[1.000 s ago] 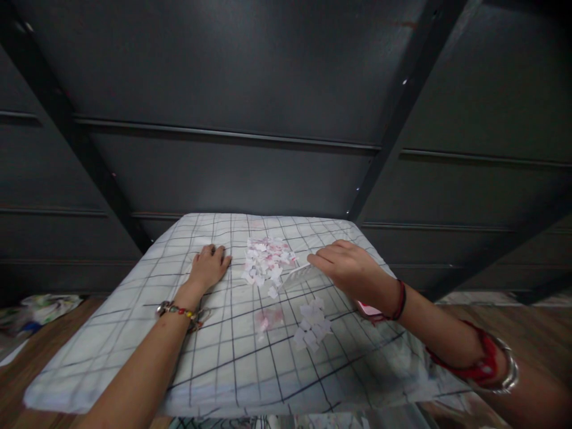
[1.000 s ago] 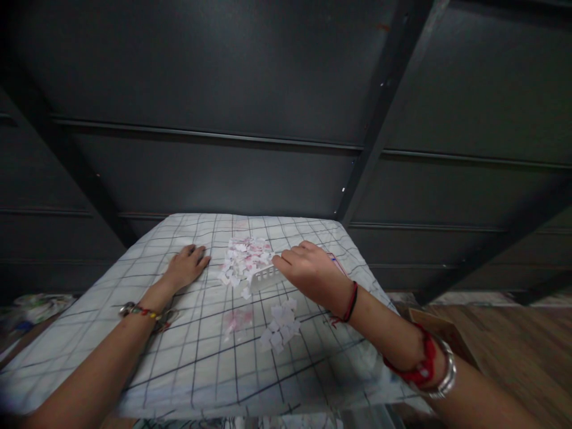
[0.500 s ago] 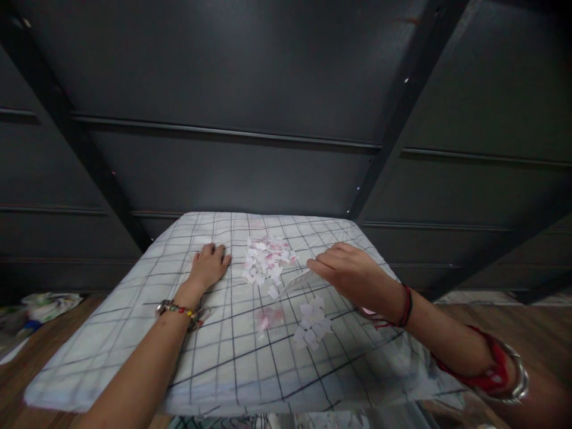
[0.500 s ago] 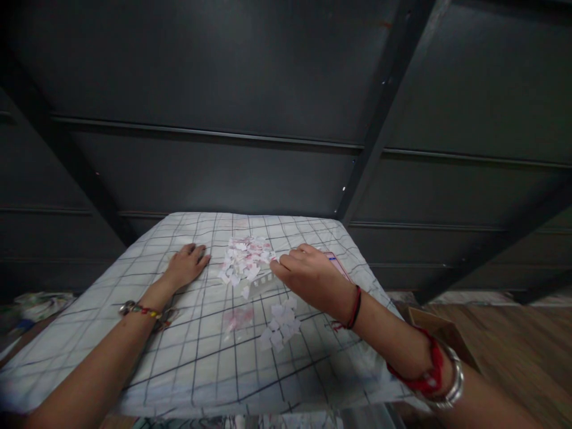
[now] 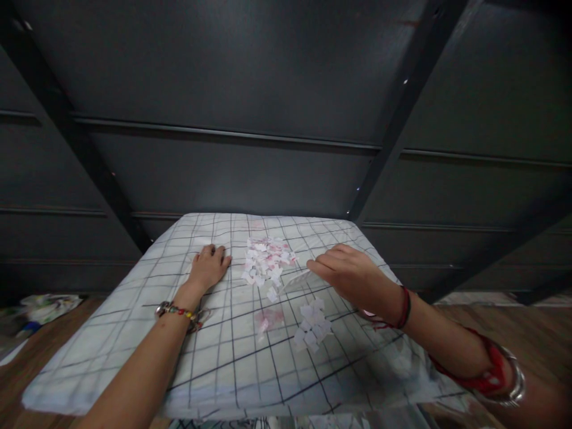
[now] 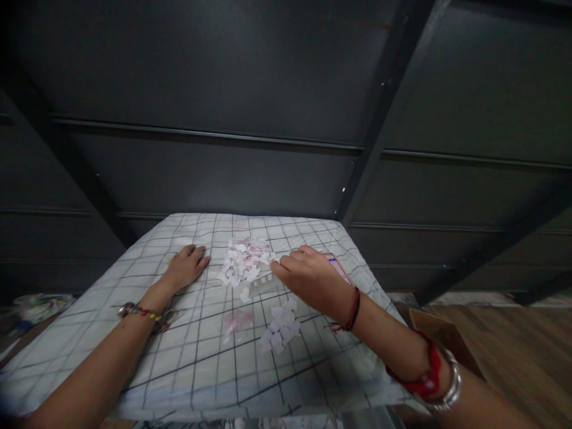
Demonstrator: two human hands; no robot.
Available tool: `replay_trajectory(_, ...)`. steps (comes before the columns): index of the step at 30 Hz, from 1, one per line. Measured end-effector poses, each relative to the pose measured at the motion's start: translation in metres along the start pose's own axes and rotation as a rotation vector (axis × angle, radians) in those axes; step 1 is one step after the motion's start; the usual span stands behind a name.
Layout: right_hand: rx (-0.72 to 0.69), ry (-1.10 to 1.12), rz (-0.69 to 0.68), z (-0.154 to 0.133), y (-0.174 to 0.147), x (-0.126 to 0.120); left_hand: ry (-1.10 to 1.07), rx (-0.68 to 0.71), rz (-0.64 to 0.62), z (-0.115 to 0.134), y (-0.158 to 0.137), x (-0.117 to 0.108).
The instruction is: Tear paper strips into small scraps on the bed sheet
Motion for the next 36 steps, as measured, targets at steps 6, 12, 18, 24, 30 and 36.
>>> replay_trajectory(6,-0.013,0.077,-0.027,-0.011,0.001,0.000,0.008,0.021,0.041,-0.003,0.004,0.004)
replay_trajectory(12,0.005,0.032,-0.020,-0.003,-0.004,-0.006,-0.017,0.053,0.059,-0.003,0.005,0.005)
replay_trajectory(18,-0.013,0.072,-0.006,-0.013,0.003,-0.006,0.007,0.020,0.029,-0.002,0.003,0.002)
replay_trajectory(24,-0.040,0.054,0.048,-0.016,0.013,-0.016,0.010,0.018,0.011,0.000,0.001,0.000)
replay_trajectory(30,-0.025,0.022,0.041,-0.008,0.007,-0.007,-0.005,0.013,0.035,-0.001,0.002,0.000)
replay_trajectory(36,-0.003,-0.026,0.039,0.003,0.000,-0.001,-0.024,0.010,0.044,-0.001,0.002,0.000)
Point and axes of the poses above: each hand's wrist, its own y-axis towards the middle knuckle, its own x-axis out of the palm, z = x × y, the point moved 5 cm from there along y, towards the middle knuckle, and after that the axes turned 8 degrees about -x, right-handed, at the moved point
